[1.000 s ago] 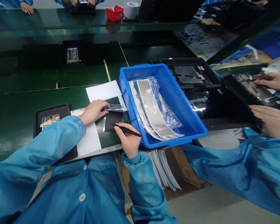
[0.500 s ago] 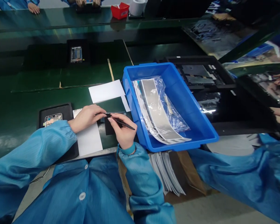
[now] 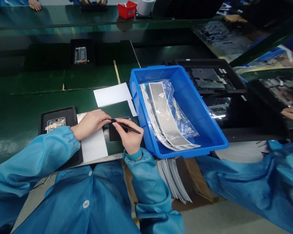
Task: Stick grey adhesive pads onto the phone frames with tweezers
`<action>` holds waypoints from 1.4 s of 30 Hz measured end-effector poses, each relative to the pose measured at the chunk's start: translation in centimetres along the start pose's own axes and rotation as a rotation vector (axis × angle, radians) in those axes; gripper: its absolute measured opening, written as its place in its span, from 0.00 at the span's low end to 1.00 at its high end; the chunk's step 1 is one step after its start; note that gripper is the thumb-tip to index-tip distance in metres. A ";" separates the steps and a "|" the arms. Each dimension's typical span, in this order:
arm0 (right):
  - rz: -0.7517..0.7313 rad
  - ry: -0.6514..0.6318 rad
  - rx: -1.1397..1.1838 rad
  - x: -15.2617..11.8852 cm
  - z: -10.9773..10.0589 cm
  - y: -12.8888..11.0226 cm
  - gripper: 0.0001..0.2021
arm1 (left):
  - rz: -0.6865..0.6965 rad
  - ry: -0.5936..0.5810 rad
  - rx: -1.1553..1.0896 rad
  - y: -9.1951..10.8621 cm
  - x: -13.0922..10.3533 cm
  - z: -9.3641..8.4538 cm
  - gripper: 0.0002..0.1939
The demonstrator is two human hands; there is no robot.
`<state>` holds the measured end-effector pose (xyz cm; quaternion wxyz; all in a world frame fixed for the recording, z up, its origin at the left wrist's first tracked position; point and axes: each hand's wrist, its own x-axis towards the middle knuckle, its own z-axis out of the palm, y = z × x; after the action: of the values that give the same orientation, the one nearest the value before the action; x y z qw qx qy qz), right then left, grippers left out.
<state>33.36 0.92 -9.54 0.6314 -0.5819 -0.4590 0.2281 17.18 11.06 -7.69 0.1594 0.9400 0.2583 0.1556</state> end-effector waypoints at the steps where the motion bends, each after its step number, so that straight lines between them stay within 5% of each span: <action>1: -0.003 -0.001 0.009 0.0 0.0 -0.1 0.06 | -0.002 -0.002 0.003 0.0 0.0 0.0 0.12; 15: 0.077 0.109 0.085 0.5 1.2 -0.4 0.07 | -0.188 -0.081 0.217 0.1 0.3 0.0 0.13; 18: 0.115 0.069 0.070 0.7 1.6 -0.8 0.08 | -0.225 -0.075 0.306 -0.1 -0.2 -1.3 0.20; 22: 0.196 -0.020 0.074 0.4 3.2 -1.1 0.09 | -0.284 -0.001 0.333 -2.8 -4.2 -5.4 0.24; 27: 0.336 -0.270 0.122 -0.4 8.1 -1.9 0.11 | -0.451 0.104 0.229 -7.7 -13.2 -9.0 0.14; 31: 0.402 -0.422 0.157 -0.9 13.6 -3.0 0.13 | -0.417 0.202 0.118 -9.4 -18.4 -7.6 0.15; 35: 0.410 -0.515 0.126 -1.3 17.6 -3.2 0.13 | -0.328 0.279 0.078 -9.5 -20.4 -5.7 0.20; 42: 0.367 -0.501 -0.004 -2.1 19.3 -2.8 0.10 | -0.279 0.243 0.046 -9.3 -20.6 -5.0 0.18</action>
<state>15.42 8.71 -9.49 0.4456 -0.5821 -0.4881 0.4737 -5.59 8.75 -11.07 0.1255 0.8728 0.4070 0.2383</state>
